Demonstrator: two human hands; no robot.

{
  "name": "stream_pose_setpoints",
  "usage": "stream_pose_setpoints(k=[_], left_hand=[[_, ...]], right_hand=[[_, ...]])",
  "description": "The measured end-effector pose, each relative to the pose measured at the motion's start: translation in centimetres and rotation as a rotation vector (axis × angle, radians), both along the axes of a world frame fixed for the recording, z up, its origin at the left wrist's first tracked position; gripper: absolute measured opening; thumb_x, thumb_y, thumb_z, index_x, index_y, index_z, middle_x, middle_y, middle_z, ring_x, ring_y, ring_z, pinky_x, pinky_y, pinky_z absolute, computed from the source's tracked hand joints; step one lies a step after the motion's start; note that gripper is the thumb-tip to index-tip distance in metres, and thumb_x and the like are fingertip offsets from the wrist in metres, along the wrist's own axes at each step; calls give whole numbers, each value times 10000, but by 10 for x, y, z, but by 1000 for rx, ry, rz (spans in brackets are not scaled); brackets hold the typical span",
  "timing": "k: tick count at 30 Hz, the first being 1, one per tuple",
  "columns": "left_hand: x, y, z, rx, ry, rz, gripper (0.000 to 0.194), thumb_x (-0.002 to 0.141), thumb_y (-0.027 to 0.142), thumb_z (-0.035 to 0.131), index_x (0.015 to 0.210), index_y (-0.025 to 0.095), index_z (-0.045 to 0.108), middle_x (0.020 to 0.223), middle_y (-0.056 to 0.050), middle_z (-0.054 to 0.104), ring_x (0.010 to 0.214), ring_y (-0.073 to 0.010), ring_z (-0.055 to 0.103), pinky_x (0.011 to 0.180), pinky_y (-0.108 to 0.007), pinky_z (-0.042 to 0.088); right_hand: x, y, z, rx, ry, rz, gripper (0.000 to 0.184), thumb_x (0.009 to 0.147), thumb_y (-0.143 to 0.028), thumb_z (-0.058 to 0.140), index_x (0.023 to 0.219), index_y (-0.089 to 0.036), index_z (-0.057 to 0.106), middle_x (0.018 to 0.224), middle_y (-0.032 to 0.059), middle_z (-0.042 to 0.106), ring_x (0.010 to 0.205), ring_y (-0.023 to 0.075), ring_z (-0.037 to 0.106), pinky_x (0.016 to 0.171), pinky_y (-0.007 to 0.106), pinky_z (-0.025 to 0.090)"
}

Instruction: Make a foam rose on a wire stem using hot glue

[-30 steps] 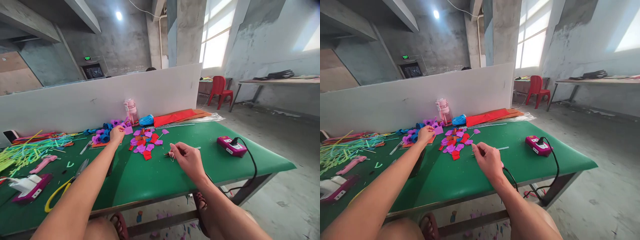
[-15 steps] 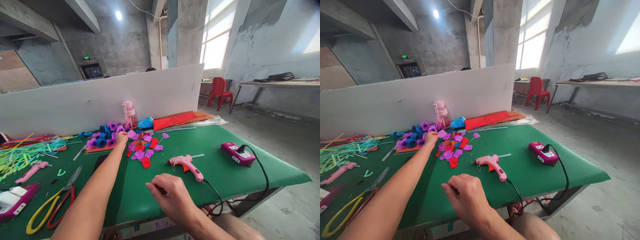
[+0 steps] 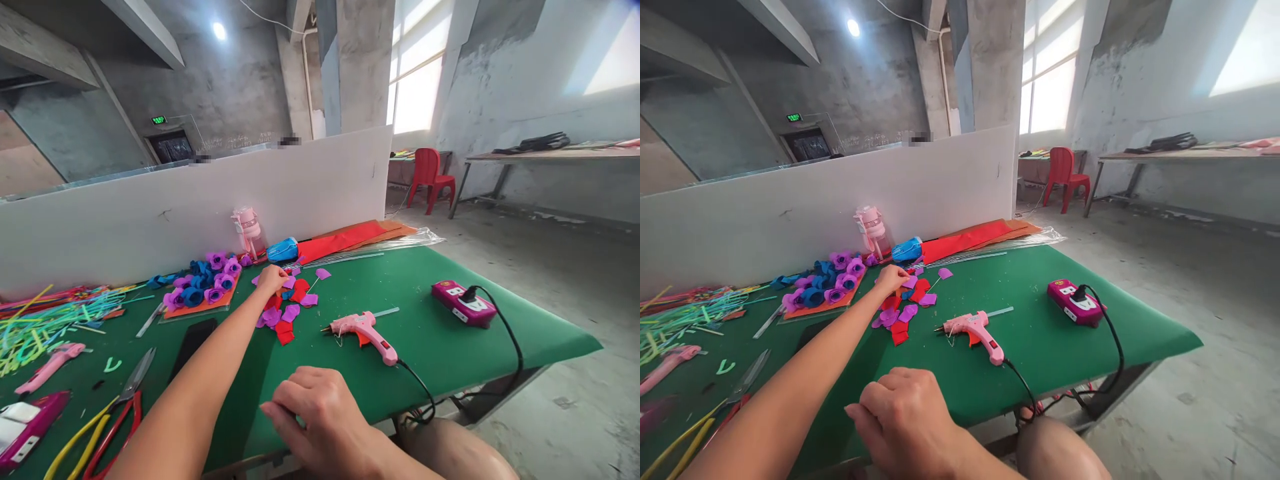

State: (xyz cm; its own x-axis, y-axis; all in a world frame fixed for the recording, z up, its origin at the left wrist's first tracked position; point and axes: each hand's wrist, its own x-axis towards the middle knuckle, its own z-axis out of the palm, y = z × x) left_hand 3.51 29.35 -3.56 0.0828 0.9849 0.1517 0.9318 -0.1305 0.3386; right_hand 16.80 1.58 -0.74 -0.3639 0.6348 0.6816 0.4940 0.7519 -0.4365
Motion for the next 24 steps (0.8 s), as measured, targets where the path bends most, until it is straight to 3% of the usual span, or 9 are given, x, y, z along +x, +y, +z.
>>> stream_pose_setpoints(k=[6,10,15,21,24], left_hand=[[22,-5,5,-43,12,-16,163,703,239,582,753,197,731,670,-27,711,583,-142,615,530,-209,408],[39,-20,12,-92,14,-174,191,685,282,601,783,188,735,731,-24,720,646,-146,619,561,-209,419],[54,-44,12,-190,83,-350,142,529,320,709,601,198,721,590,0,684,581,-141,591,527,-207,385],[59,-57,3,-94,117,-283,43,563,206,652,571,185,688,568,-6,656,606,-157,577,540,-227,359],[54,-59,3,-29,88,-240,102,629,195,594,590,161,682,597,-26,661,626,-161,575,563,-235,367]], right_hand=[[10,-3,3,56,-25,-20,315,871,-271,440,569,-183,465,493,-28,520,472,92,435,496,242,277],[18,-5,8,55,-15,-27,321,879,-280,427,576,-185,475,499,-26,528,478,94,448,504,241,292],[23,-7,12,52,-30,-38,312,872,-288,440,579,-190,479,503,-28,533,479,99,453,503,252,297],[22,-4,6,41,-62,-50,307,869,-298,452,581,-193,478,516,-29,544,489,99,470,506,255,294],[20,-2,2,42,-75,-59,291,863,-295,464,591,-193,489,529,-26,557,501,101,487,517,253,301]])
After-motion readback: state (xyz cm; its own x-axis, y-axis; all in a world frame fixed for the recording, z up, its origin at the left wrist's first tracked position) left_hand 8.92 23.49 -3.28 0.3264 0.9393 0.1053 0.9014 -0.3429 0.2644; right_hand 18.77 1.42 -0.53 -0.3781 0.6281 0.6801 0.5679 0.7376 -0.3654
